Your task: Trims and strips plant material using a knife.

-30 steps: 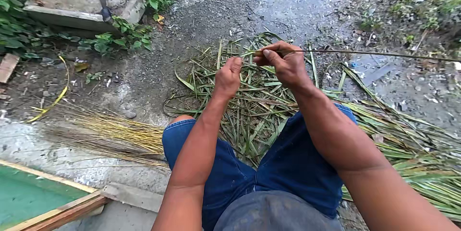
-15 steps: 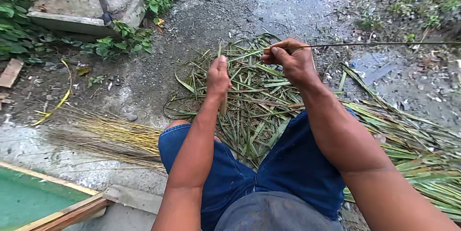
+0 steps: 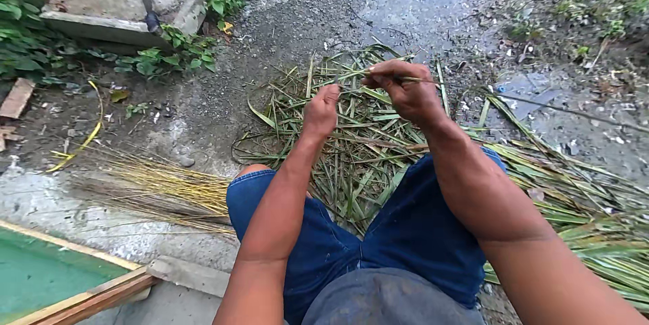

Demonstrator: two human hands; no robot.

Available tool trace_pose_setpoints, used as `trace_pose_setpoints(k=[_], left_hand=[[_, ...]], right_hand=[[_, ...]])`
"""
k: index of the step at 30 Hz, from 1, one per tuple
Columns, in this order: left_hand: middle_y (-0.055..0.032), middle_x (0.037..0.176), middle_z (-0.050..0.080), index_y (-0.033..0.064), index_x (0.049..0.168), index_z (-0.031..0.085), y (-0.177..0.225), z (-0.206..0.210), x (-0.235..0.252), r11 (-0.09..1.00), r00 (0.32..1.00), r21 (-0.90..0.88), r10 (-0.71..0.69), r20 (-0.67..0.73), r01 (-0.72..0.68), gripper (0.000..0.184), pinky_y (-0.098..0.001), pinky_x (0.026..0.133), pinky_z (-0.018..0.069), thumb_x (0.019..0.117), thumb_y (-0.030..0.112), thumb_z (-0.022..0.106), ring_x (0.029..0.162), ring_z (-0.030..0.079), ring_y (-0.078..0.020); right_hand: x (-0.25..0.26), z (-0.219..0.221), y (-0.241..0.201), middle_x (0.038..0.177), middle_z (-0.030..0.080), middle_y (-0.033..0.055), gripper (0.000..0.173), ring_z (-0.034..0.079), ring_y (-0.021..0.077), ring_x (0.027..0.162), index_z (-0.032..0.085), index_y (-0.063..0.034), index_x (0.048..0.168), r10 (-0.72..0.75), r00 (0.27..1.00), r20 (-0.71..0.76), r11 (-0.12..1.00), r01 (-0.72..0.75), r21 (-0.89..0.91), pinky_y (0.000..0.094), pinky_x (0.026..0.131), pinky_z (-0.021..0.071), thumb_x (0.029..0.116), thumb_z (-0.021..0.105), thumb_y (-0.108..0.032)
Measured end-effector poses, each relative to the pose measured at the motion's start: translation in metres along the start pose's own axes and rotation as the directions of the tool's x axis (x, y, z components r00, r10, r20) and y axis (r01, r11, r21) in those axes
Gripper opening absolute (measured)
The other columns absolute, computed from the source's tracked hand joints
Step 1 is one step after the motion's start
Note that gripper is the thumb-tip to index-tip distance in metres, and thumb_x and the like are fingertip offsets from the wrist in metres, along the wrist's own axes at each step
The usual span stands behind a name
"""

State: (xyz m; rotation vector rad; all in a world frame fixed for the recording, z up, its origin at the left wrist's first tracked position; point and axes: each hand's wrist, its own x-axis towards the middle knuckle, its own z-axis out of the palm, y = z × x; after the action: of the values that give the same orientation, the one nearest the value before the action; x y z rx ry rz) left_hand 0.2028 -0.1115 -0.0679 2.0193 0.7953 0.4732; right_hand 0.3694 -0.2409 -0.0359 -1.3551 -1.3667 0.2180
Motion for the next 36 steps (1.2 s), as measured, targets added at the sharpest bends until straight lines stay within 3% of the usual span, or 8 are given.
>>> trace_pose_setpoints(k=[5, 9, 12, 18, 24, 28, 32, 36], left_hand=[[-0.0100, 0.083, 0.064, 0.0033, 0.131, 0.062, 0.016, -0.001, -0.012, 0.996, 0.997, -0.034, 0.077, 0.020, -0.077, 0.047, -0.0390, 0.056, 0.0538, 0.1124, 0.034, 0.032, 0.058, 0.057, -0.0177], [-0.0140, 0.087, 0.062, 0.0061, 0.136, 0.058, -0.008, -0.008, 0.002, 0.978, 0.982, -0.095, -0.185, 0.035, 0.187, 0.055, -0.0401, 0.054, 0.0546, 0.1127, 0.044, 0.026, 0.054, 0.056, -0.0204], [-0.0107, 0.083, 0.061, 0.0049, 0.133, 0.060, 0.008, -0.005, -0.008, 0.995, 0.999, -0.087, -0.039, 0.008, 0.040, 0.050, -0.0379, 0.052, 0.0541, 0.1128, 0.039, 0.030, 0.053, 0.055, -0.0179], [-0.0075, 0.079, 0.055, 0.0077, 0.135, 0.055, -0.024, -0.009, 0.011, 0.918, 0.942, -0.250, -0.330, -0.058, 0.306, 0.055, -0.0365, 0.049, 0.0535, 0.1123, 0.048, 0.025, 0.052, 0.054, -0.0176], [-0.0108, 0.083, 0.063, 0.0017, 0.129, 0.062, 0.022, 0.017, -0.015, 0.992, 0.992, -0.013, 0.122, -0.041, -0.123, 0.044, -0.0395, 0.059, 0.0530, 0.1121, 0.033, 0.036, 0.061, 0.058, -0.0191], [-0.0134, 0.081, 0.061, 0.0053, 0.132, 0.060, 0.002, 0.007, 0.001, 0.991, 0.991, -0.032, -0.130, -0.011, 0.130, 0.051, -0.0442, 0.057, 0.0560, 0.1130, 0.041, 0.029, 0.056, 0.059, -0.0235], [-0.0134, 0.086, 0.065, 0.0033, 0.132, 0.061, 0.017, 0.011, -0.009, 0.999, 0.999, -0.006, 0.032, -0.020, -0.032, 0.046, -0.0437, 0.061, 0.0548, 0.1124, 0.035, 0.033, 0.061, 0.060, -0.0222], [-0.0140, 0.084, 0.060, 0.0073, 0.139, 0.056, -0.030, -0.003, 0.018, 0.922, 0.930, -0.123, -0.365, 0.035, 0.366, 0.058, -0.0414, 0.054, 0.0544, 0.1122, 0.048, 0.026, 0.055, 0.056, -0.0225]], right_hand=[[0.001, 0.001, 0.001, 0.107, 0.075, 0.0105, 0.016, 0.074, 0.0133, 0.096, 0.073, 0.0030, 0.108, -0.068, 0.998, 0.018, 0.997, 0.069, -0.044, 0.0330, 0.091, 0.0619, 0.1010, 0.059, -0.003], [0.001, -0.003, -0.004, 0.106, 0.075, 0.0105, 0.017, 0.074, 0.0137, 0.094, 0.072, 0.0035, 0.108, -0.084, 0.996, 0.020, 0.996, 0.084, -0.033, 0.0334, 0.091, 0.0622, 0.1017, 0.057, -0.002], [0.003, -0.002, -0.001, 0.106, 0.075, 0.0097, 0.016, 0.074, 0.0141, 0.094, 0.072, 0.0028, 0.108, -0.086, 0.996, 0.029, 0.996, 0.086, -0.016, 0.0343, 0.091, 0.0628, 0.1019, 0.058, -0.003], [0.004, -0.008, -0.012, 0.100, 0.075, 0.0081, 0.015, 0.076, 0.0141, 0.085, 0.067, 0.0032, 0.107, 0.252, 0.960, -0.119, 0.962, -0.235, 0.141, 0.0336, 0.082, 0.0654, 0.1017, 0.054, -0.002], [0.005, 0.012, -0.010, 0.096, 0.077, 0.0086, 0.014, 0.076, 0.0147, 0.081, 0.066, 0.0021, 0.106, 0.376, 0.920, -0.111, 0.911, -0.346, 0.225, 0.0330, 0.079, 0.0659, 0.1025, 0.054, -0.003], [0.005, 0.007, -0.011, 0.098, 0.076, 0.0091, 0.014, 0.077, 0.0166, 0.084, 0.065, 0.0022, 0.106, 0.361, 0.925, -0.117, 0.909, -0.320, 0.267, 0.0346, 0.081, 0.0658, 0.1029, 0.053, -0.002], [0.004, 0.007, -0.010, 0.098, 0.076, 0.0096, 0.013, 0.077, 0.0170, 0.084, 0.065, 0.0025, 0.107, 0.364, 0.925, -0.105, 0.902, -0.322, 0.289, 0.0353, 0.081, 0.0662, 0.1033, 0.053, -0.002], [0.007, -0.014, -0.008, 0.097, 0.077, 0.0105, 0.012, 0.077, 0.0205, 0.083, 0.064, 0.0014, 0.105, 0.323, 0.937, -0.134, 0.906, -0.264, 0.331, 0.0387, 0.081, 0.0662, 0.1029, 0.052, -0.001]])
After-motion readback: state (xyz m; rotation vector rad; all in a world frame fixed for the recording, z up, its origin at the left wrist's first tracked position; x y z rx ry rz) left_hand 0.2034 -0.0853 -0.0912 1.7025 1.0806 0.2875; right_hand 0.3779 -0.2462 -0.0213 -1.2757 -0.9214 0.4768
